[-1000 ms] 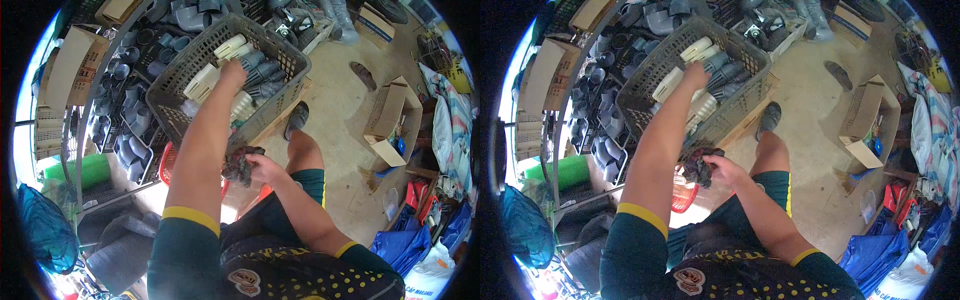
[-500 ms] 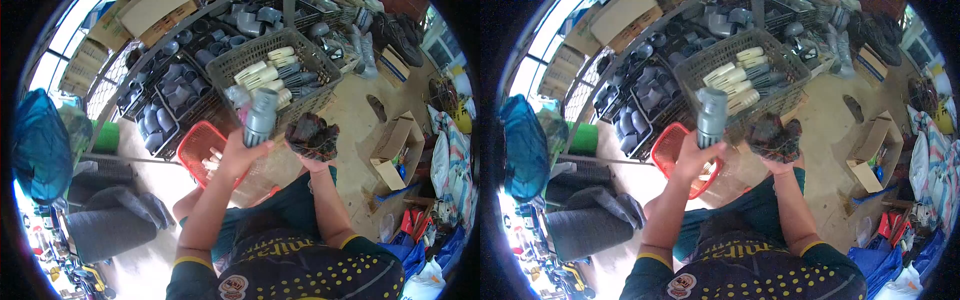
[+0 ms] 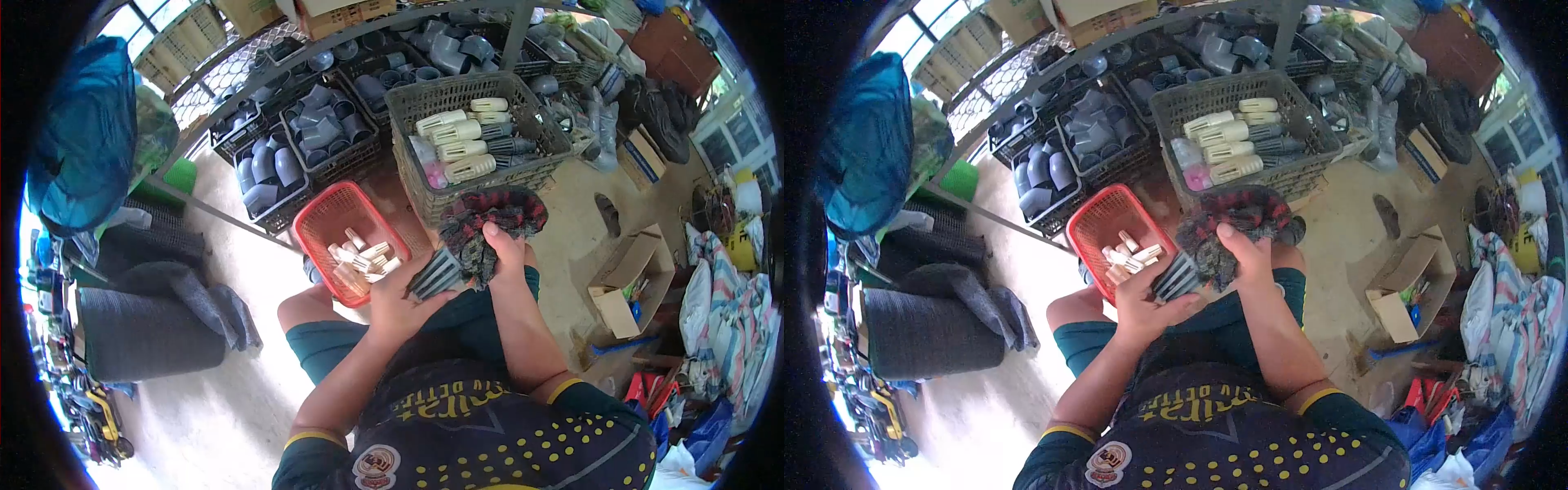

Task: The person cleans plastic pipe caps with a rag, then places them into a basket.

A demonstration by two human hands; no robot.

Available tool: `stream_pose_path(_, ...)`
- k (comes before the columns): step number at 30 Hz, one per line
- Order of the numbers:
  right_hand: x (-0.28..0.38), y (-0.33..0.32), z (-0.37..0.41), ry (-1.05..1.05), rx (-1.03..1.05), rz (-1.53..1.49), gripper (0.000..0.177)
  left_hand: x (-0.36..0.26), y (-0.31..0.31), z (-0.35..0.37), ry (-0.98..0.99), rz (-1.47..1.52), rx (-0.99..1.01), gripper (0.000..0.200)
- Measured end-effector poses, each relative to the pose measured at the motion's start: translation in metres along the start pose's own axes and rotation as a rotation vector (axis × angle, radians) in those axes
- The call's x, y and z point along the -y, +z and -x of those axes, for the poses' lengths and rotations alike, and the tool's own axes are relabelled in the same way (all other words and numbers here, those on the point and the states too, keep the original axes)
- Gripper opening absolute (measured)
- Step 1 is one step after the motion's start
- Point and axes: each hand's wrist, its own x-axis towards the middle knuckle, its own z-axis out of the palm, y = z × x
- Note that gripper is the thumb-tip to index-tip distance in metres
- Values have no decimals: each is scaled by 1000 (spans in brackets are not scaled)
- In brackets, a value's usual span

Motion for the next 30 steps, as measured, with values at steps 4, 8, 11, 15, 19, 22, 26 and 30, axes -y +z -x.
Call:
stream_pose_path(4, 10, -5, 4, 165, -14, 265, 52, -4, -5, 14, -30, 468, -205, 54)
stream_pose_path(8, 29, -9, -11, 128, 355, 627, 63, -9, -29, -1, 47, 528, -398, 55)
stream_pose_path(11, 36, 31, -6, 188, 543, 905, 75, -39, -51, -24, -1, 614, -580, 49)
stream_pose_path(15, -29, 56, 22, 333, 217, 383, 71, -10, -41, -30, -18, 291, -413, 25)
stream_pose_path(19, -68, 37, 39, 356, 25, 267, 58, -13, -28, -35, -139, 751, -479, 23)
stream_pose_path(22, -73, 20, 45, 411, -69, 210, 49, -16, -17, -31, -216, 755, -368, 18)
stream_pose_path(26, -46, -4, 36, 495, -94, 42, 46, -23, -20, -21, -83, 794, -173, 15)
stream_pose_path(30, -29, 9, 22, 314, -188, -46, 52, -4, -26, 3, 44, 263, -173, 27)
